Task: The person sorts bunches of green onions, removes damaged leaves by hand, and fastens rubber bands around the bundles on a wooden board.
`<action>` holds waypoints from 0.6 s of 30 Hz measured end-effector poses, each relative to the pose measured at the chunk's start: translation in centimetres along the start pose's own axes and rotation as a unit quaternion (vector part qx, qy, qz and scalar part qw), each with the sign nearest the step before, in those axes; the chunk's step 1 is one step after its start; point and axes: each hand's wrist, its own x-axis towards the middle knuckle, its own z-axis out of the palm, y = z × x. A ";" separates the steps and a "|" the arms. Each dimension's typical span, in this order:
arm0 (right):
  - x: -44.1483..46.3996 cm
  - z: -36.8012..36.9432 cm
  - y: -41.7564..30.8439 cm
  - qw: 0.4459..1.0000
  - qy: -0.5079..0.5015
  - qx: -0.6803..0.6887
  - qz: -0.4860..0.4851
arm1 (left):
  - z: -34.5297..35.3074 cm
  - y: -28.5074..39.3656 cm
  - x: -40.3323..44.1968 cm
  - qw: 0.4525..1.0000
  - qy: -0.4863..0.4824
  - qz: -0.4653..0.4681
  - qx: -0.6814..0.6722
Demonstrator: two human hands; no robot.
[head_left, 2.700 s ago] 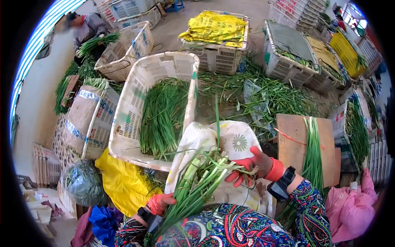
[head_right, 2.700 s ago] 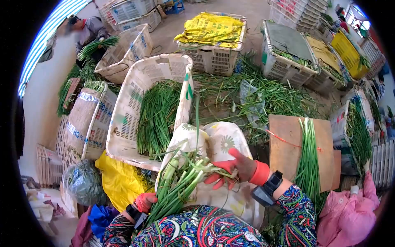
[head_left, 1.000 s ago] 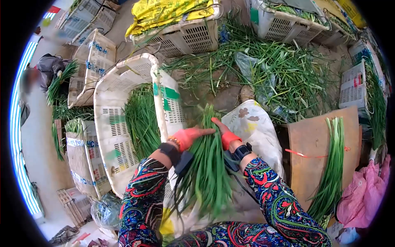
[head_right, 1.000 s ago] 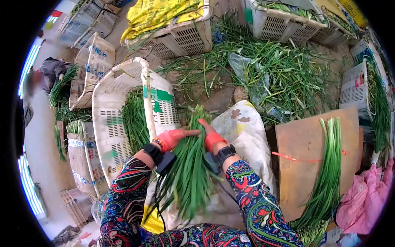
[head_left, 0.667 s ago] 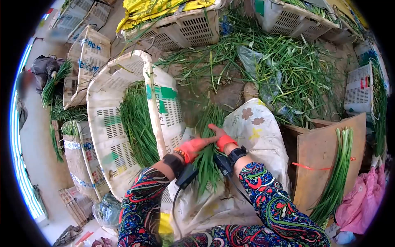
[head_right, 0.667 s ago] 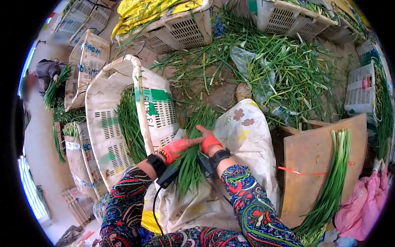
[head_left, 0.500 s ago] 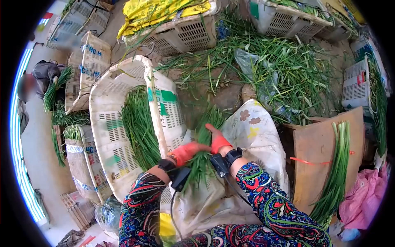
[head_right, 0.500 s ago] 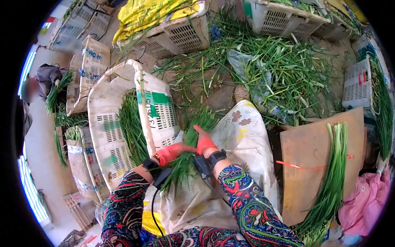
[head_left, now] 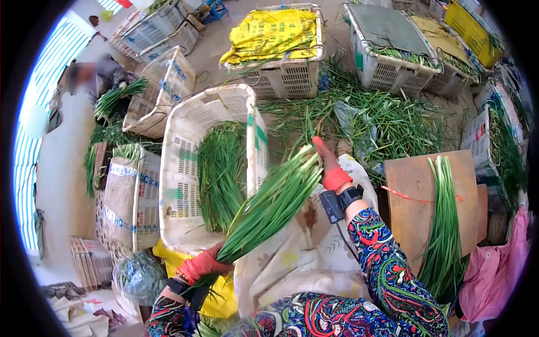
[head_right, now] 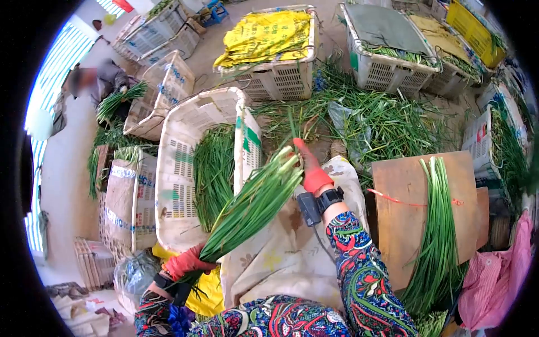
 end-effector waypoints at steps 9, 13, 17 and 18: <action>-4.8 8.0 0.6 0.937 0.065 -0.343 -0.023 | 1.8 -9.3 -2.6 0.989 0.083 0.102 -0.067; -6.7 12.0 -5.6 0.902 0.080 -0.391 -0.164 | 2.2 -11.1 -1.4 0.981 0.083 0.124 -0.120; -8.8 13.1 -16.5 0.865 0.056 -0.375 -0.328 | 2.3 -12.6 -0.5 0.980 0.079 0.120 -0.137; -8.9 13.5 -19.0 0.849 0.152 -0.299 -0.408 | 2.5 -12.6 -0.3 0.980 0.087 0.120 -0.135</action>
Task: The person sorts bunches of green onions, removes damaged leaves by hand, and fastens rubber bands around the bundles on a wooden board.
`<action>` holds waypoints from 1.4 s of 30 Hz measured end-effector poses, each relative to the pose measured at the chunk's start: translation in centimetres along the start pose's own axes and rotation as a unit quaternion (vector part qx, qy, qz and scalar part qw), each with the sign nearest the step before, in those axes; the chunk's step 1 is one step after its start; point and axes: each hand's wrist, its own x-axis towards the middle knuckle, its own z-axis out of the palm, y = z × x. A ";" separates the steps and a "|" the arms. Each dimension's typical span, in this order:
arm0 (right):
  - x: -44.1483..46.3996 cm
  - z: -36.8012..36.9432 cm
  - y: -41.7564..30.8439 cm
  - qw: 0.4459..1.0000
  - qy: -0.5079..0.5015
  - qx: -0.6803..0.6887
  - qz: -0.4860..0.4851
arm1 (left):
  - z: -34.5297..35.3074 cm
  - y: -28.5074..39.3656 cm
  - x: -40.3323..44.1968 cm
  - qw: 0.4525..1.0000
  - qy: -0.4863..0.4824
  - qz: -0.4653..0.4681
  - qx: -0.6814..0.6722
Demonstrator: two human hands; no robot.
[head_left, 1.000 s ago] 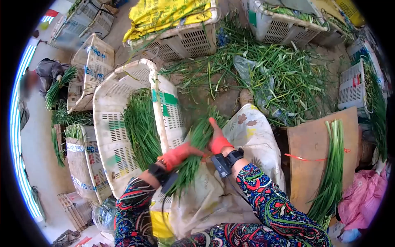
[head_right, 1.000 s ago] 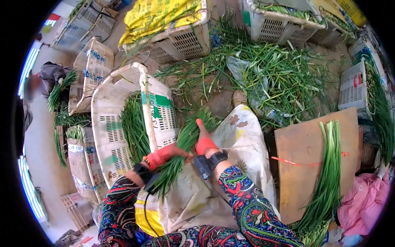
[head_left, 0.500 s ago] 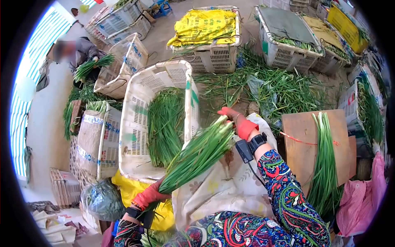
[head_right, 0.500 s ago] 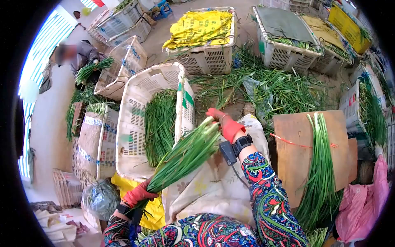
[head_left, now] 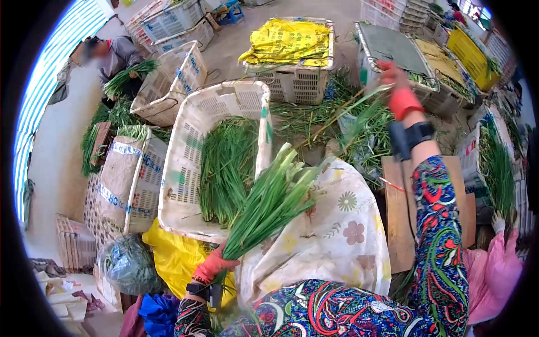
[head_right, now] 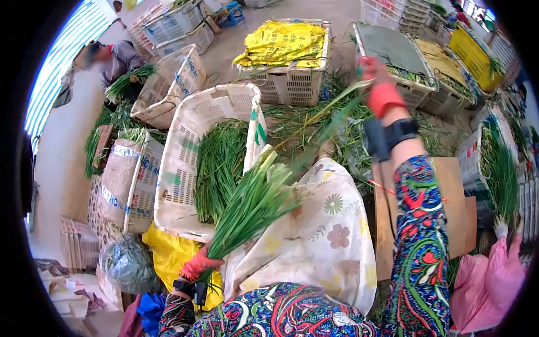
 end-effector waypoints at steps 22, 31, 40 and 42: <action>-18.8 7.6 18.9 0.840 -0.322 -0.420 -0.120 | 1.4 -0.9 -0.4 0.995 0.070 0.045 0.047; -18.3 7.1 18.2 0.862 -0.320 -0.393 -0.010 | 2.0 -0.6 -0.5 0.998 0.057 0.017 -0.013; -19.3 8.5 18.3 0.831 -0.350 -0.429 -0.059 | 1.9 -0.8 -0.5 0.997 0.079 0.017 -0.004; -18.6 8.0 20.5 0.828 -0.347 -0.434 -0.079 | 1.8 -0.9 -0.4 0.997 0.070 0.013 -0.017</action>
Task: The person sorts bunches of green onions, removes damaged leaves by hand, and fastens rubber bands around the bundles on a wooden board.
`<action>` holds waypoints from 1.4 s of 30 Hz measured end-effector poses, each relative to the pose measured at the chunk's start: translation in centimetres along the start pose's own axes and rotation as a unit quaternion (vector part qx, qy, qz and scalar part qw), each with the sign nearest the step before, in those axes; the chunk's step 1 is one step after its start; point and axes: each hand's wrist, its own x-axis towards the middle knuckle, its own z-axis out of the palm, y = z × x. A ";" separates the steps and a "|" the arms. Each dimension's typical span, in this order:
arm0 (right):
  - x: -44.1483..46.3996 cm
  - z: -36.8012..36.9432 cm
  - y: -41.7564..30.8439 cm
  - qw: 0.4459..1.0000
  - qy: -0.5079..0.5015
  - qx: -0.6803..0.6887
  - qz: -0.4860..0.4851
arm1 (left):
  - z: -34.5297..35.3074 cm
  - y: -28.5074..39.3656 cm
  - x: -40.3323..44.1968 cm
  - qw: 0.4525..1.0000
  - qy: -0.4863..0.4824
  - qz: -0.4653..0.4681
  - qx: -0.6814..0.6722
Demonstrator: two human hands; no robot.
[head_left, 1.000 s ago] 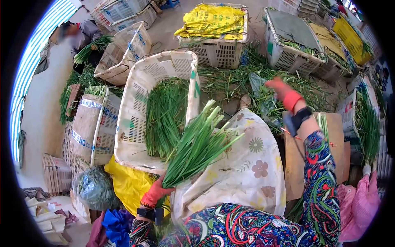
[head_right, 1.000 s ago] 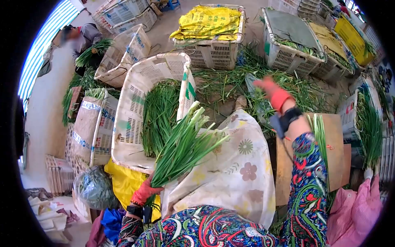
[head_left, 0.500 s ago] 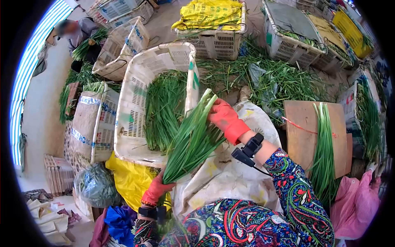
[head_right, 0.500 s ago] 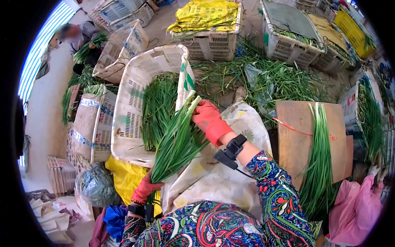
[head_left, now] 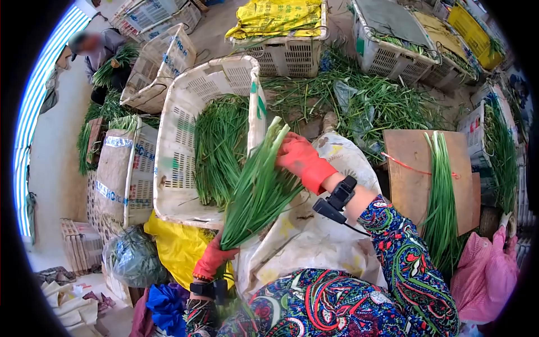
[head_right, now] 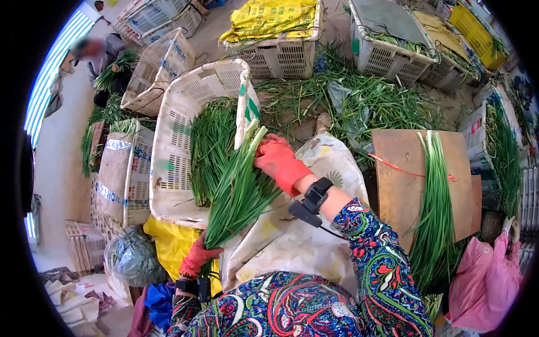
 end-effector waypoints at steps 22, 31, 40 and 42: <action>-2.4 -10.5 1.1 0.982 -0.094 0.103 0.130 | 0.1 -0.1 0.8 0.998 -0.031 -0.053 0.005; 1.9 -4.0 1.7 0.907 0.004 -0.328 -0.264 | 1.1 0.9 -0.3 0.999 -0.010 -0.038 -0.009; 4.3 -21.8 4.3 0.795 0.252 -0.508 -0.214 | 0.9 0.7 1.2 0.998 -0.039 -0.035 -0.043; 3.4 -27.1 4.4 0.876 0.229 -0.405 0.125 | 1.0 0.8 1.0 0.998 -0.038 -0.028 -0.034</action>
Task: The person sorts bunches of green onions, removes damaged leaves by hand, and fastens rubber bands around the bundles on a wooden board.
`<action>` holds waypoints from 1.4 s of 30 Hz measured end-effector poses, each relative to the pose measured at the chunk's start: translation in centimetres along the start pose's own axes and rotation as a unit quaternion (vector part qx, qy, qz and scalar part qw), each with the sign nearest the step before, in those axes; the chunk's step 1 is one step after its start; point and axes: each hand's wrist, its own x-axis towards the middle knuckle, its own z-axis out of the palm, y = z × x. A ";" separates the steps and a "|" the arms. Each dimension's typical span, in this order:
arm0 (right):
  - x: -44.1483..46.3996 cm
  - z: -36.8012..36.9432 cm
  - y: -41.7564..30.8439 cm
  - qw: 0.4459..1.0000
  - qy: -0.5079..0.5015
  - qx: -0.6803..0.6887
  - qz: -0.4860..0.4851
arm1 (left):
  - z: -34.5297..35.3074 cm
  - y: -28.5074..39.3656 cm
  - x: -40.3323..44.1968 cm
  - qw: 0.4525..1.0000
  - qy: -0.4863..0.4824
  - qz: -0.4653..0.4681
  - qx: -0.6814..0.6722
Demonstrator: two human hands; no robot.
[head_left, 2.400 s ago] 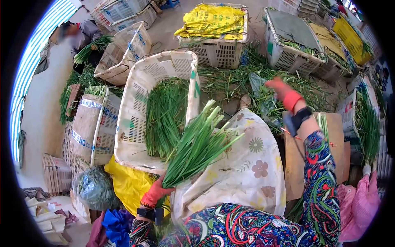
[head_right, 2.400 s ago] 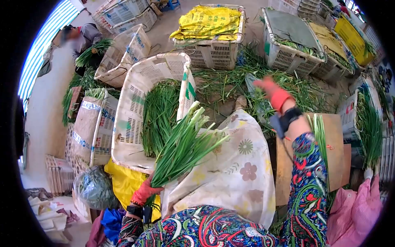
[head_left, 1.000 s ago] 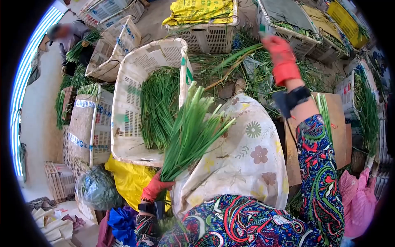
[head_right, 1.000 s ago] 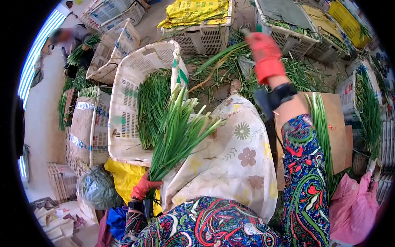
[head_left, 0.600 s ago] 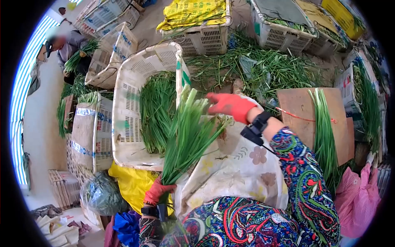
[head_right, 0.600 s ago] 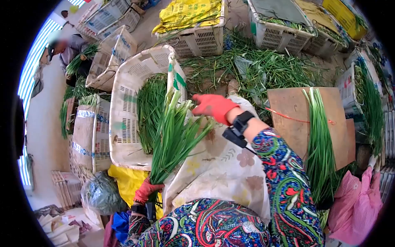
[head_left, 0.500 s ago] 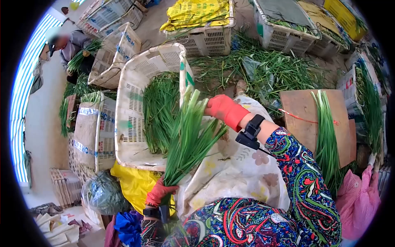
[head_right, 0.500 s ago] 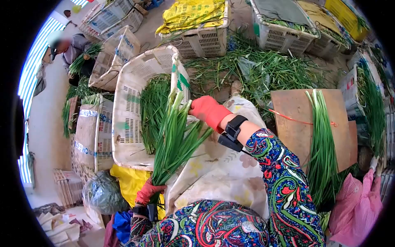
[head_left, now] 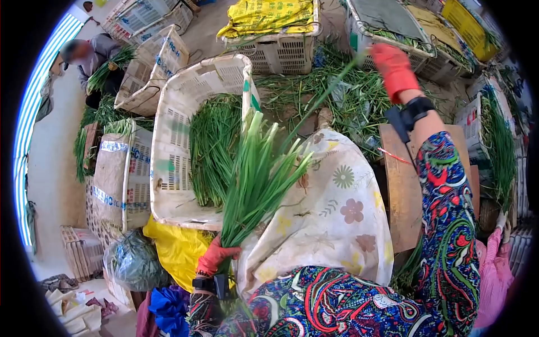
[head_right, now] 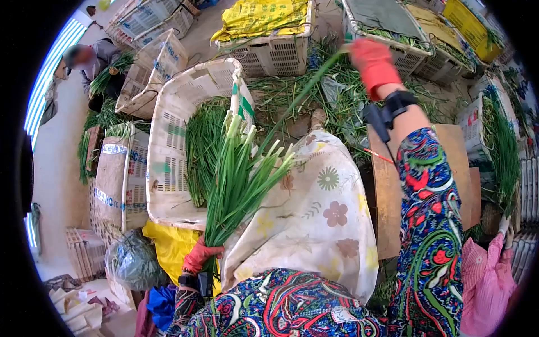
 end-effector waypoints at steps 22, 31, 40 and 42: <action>-4.7 5.7 2.1 0.996 -0.086 -0.001 -0.039 | 0.4 -0.2 -0.1 0.999 0.011 -0.043 -0.014; -18.3 9.9 -10.8 0.935 -0.176 0.167 -0.259 | 0.3 0.2 -0.1 0.998 0.012 -0.064 0.025; -15.0 9.3 -10.2 0.881 -0.166 0.035 -0.441 | 0.9 0.7 -0.4 0.999 0.018 -0.043 0.024; -12.1 7.6 -7.7 0.877 -0.112 -0.006 -0.467 | 0.6 0.3 -0.2 0.998 0.021 -0.046 0.023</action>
